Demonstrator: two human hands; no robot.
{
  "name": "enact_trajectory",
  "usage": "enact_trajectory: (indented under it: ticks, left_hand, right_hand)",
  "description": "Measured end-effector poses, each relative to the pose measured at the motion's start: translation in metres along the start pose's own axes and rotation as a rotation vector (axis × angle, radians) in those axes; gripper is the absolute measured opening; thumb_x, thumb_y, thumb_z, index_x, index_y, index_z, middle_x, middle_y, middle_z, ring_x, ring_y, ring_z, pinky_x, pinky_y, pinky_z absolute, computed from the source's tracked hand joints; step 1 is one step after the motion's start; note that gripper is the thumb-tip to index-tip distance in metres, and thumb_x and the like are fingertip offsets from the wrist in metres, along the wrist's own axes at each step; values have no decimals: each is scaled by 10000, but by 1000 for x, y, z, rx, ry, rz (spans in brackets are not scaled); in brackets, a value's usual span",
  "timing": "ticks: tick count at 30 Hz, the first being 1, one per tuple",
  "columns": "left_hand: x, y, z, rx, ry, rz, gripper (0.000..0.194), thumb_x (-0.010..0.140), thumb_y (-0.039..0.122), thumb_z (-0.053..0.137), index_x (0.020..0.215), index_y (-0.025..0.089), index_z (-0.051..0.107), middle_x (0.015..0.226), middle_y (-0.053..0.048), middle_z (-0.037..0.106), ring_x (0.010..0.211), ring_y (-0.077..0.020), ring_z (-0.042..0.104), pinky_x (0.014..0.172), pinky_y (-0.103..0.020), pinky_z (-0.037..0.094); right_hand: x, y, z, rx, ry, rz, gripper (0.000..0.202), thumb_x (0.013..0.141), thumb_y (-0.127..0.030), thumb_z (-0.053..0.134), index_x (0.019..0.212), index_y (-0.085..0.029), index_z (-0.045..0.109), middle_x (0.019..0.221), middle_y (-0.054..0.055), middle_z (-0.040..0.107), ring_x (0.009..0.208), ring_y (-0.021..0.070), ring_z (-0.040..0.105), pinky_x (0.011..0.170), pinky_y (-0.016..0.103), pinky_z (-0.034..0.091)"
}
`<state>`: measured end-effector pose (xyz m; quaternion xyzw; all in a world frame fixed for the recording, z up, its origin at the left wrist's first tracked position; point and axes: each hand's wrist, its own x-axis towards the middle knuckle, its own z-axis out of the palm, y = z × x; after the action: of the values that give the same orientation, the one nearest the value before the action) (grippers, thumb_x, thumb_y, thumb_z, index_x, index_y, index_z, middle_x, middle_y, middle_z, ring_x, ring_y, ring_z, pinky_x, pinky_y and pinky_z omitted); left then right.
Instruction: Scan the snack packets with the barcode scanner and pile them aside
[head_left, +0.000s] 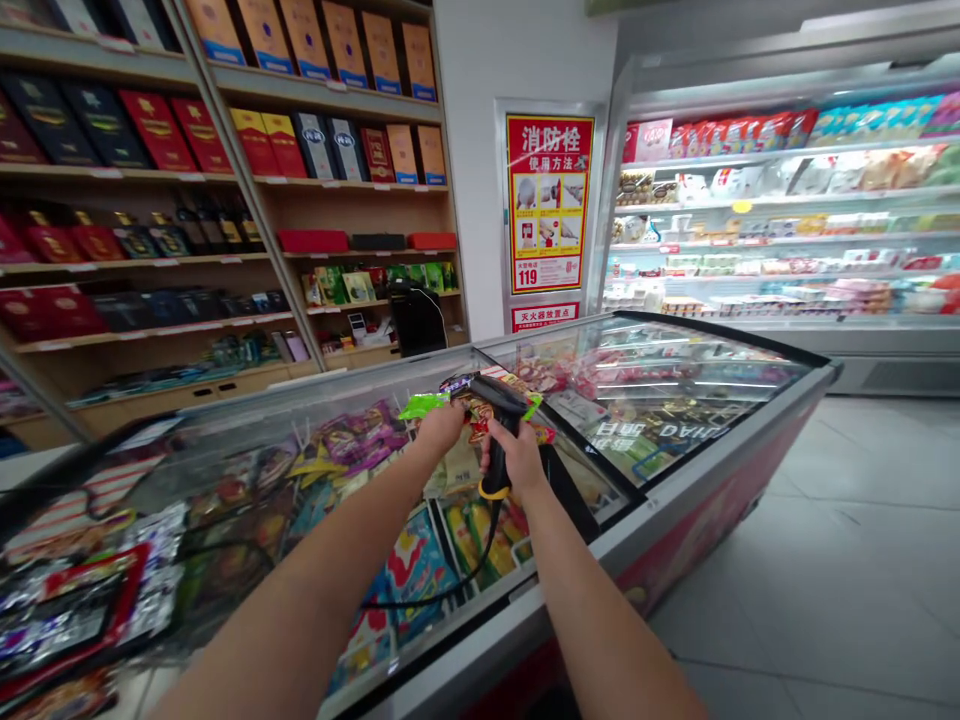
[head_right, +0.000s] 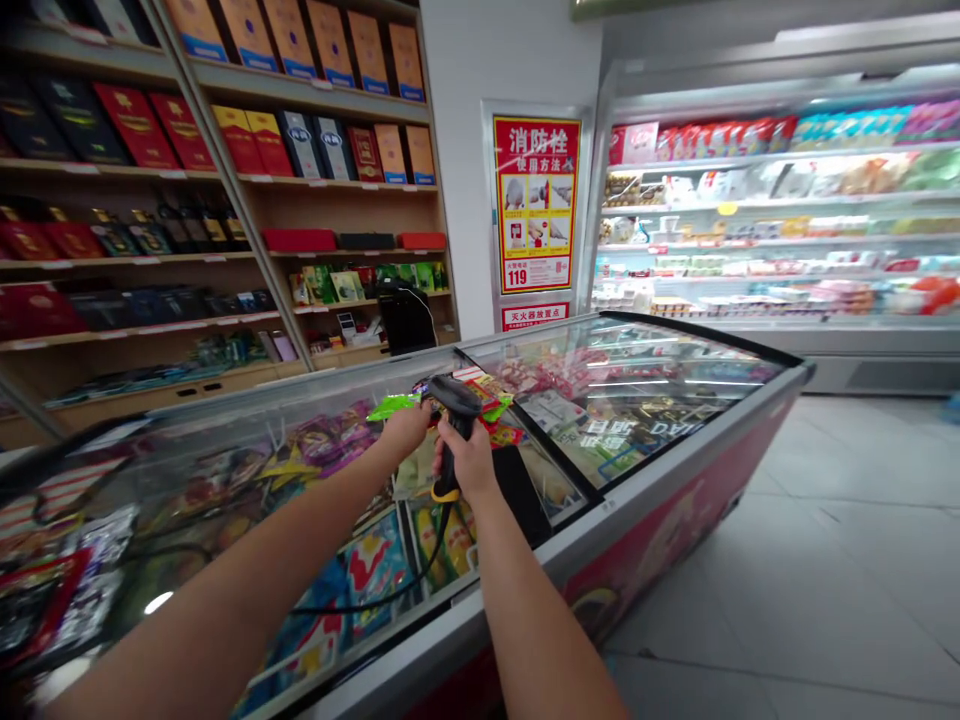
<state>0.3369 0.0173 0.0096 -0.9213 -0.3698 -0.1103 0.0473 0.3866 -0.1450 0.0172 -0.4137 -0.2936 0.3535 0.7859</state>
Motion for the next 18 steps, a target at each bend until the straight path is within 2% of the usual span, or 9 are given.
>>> enact_trajectory:
  ticks: [3, 5, 9, 12, 15, 18]
  left_hand:
    - [-5, 3, -4, 28, -4, 40, 347, 889, 92, 411, 1173, 49, 605, 1005, -240, 683, 945, -302, 689, 833, -406, 524]
    - [-17, 7, -6, 49, -12, 73, 368, 889, 79, 396, 1192, 35, 602, 978, -242, 691, 933, -306, 695, 817, -404, 531]
    - [-56, 25, -11, 82, -38, 93, 409, 876, 56, 364, 1208, 13, 600, 950, -251, 696, 916, -306, 700, 771, -389, 539]
    - [-83, 35, -22, 31, -72, 42, 318, 869, 123, 446, 1092, 85, 669, 913, -213, 710, 880, -291, 705, 756, -374, 532]
    - [-93, 23, -38, -97, -42, -76, 263, 885, 361, 513, 947, 189, 702, 868, -146, 725, 867, -274, 702, 759, -357, 518]
    - [-85, -14, -48, -227, 77, -271, 340, 862, 503, 515, 885, 214, 693, 909, -128, 730, 893, -254, 693, 762, -322, 501]
  right_hand:
    - [-1, 1, 0, 2, 7, -17, 364, 667, -449, 724, 806, -204, 493, 508, -65, 553, 338, 90, 476, 322, 213, 413]
    - [-1, 2, -1, 9, 14, -25, 371, 665, -453, 724, 812, -204, 493, 504, -66, 551, 335, 93, 475, 327, 221, 423]
    - [-1, 0, -1, 14, -17, -35, 385, 658, -457, 728, 841, -197, 510, 499, -67, 548, 324, 94, 472, 326, 226, 428]
    - [-1, -2, -2, 16, -65, 8, 402, 636, -467, 740, 834, -197, 518, 496, -65, 551, 324, 97, 479, 329, 229, 440]
    - [-2, -2, -5, 6, -99, 92, 412, 624, -477, 751, 821, -192, 529, 493, -60, 556, 336, 101, 491, 335, 231, 456]
    - [-5, 1, -8, -19, -94, 163, 407, 631, -468, 760, 824, -183, 543, 500, -50, 571, 355, 106, 511, 342, 228, 466]
